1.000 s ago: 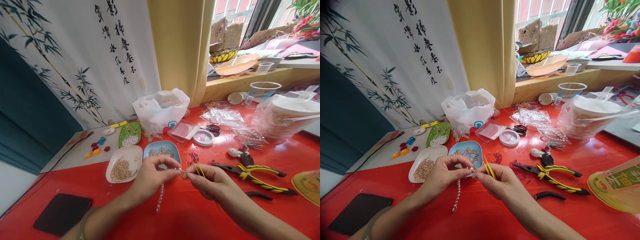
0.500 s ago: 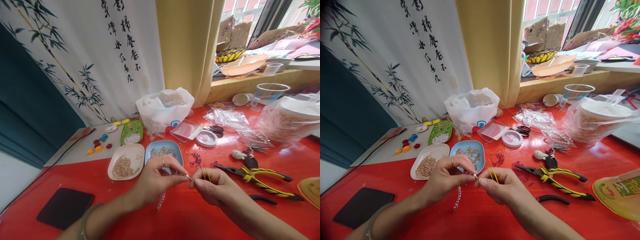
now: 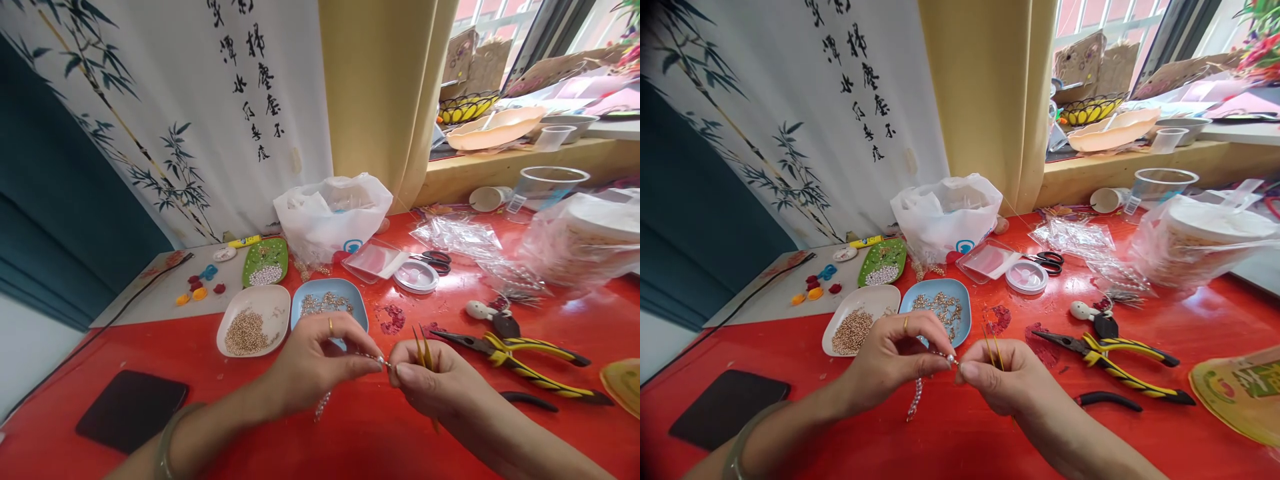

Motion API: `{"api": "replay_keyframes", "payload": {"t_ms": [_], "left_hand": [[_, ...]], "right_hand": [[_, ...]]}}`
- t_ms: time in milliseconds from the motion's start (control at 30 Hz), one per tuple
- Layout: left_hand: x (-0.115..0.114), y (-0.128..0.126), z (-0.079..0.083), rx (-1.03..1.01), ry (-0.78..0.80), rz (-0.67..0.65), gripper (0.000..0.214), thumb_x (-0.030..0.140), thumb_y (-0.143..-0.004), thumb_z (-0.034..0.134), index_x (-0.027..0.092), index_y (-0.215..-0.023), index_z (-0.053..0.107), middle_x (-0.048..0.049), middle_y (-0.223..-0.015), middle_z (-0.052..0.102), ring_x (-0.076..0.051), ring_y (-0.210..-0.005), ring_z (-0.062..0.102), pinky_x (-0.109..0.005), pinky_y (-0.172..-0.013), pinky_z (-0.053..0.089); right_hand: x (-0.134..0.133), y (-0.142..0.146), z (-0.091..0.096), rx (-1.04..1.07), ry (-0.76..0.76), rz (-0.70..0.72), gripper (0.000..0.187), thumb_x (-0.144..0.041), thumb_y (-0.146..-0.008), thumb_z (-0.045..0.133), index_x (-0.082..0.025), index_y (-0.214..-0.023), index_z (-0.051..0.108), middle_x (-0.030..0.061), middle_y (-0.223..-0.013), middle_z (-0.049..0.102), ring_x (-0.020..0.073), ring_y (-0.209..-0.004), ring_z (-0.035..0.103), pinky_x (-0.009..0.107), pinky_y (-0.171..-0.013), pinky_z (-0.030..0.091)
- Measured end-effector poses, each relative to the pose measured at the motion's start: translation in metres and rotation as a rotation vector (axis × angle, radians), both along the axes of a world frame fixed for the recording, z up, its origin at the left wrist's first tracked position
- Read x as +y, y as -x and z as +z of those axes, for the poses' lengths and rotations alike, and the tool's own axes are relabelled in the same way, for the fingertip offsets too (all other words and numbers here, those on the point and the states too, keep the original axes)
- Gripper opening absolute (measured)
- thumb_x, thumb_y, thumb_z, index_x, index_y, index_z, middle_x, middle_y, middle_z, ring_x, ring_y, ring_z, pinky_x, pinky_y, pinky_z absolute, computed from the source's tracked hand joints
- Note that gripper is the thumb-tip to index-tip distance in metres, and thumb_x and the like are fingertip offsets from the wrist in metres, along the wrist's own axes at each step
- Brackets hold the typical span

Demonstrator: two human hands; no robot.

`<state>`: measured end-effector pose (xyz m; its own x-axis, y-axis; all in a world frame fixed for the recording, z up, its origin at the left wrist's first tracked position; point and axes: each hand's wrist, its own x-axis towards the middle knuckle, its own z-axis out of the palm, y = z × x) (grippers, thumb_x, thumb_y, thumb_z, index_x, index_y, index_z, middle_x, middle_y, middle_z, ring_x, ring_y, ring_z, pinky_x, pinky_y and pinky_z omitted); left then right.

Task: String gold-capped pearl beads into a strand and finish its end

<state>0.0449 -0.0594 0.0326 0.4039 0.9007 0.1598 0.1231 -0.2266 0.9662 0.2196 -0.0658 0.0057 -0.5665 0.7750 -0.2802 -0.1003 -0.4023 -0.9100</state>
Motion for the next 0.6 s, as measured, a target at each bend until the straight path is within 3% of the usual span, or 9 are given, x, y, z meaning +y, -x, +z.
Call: {"api": "replay_keyframes", "payload": {"t_ms": [367, 500, 600], "left_hand": [[-0.003, 0.002, 0.001, 0.121, -0.158, -0.019, 0.007, 0.020, -0.072, 0.060, 0.015, -0.073, 0.064, -0.0037, -0.071, 0.059, -0.011, -0.065, 0.053, -0.023, -0.058, 0.041], [-0.002, 0.003, 0.001, 0.150, -0.134, -0.014, 0.006, 0.021, -0.071, 0.060, 0.016, -0.073, 0.064, -0.0030, -0.071, 0.059, -0.011, -0.064, 0.053, -0.022, -0.054, 0.039], [0.000, 0.002, -0.001, 0.135, -0.067, 0.028, 0.007, 0.023, -0.070, 0.062, 0.017, -0.069, 0.063, -0.0020, -0.069, 0.060, -0.011, -0.065, 0.052, -0.021, -0.053, 0.039]], "right_hand": [[-0.003, 0.002, 0.013, -0.207, -0.229, -0.046, 0.022, -0.033, -0.074, 0.053, -0.017, -0.060, 0.047, -0.0064, -0.052, 0.031, 0.0076, -0.049, 0.020, 0.022, -0.044, 0.018], [-0.002, 0.002, 0.013, -0.229, -0.305, -0.016, 0.026, -0.037, -0.076, 0.050, -0.017, -0.060, 0.046, -0.0057, -0.053, 0.032, 0.0076, -0.049, 0.024, 0.021, -0.044, 0.021], [-0.002, 0.002, 0.012, -0.346, -0.476, -0.073, 0.027, -0.040, -0.078, 0.048, -0.018, -0.062, 0.049, -0.0043, -0.055, 0.034, 0.0086, -0.050, 0.029, 0.021, -0.045, 0.026]]}}
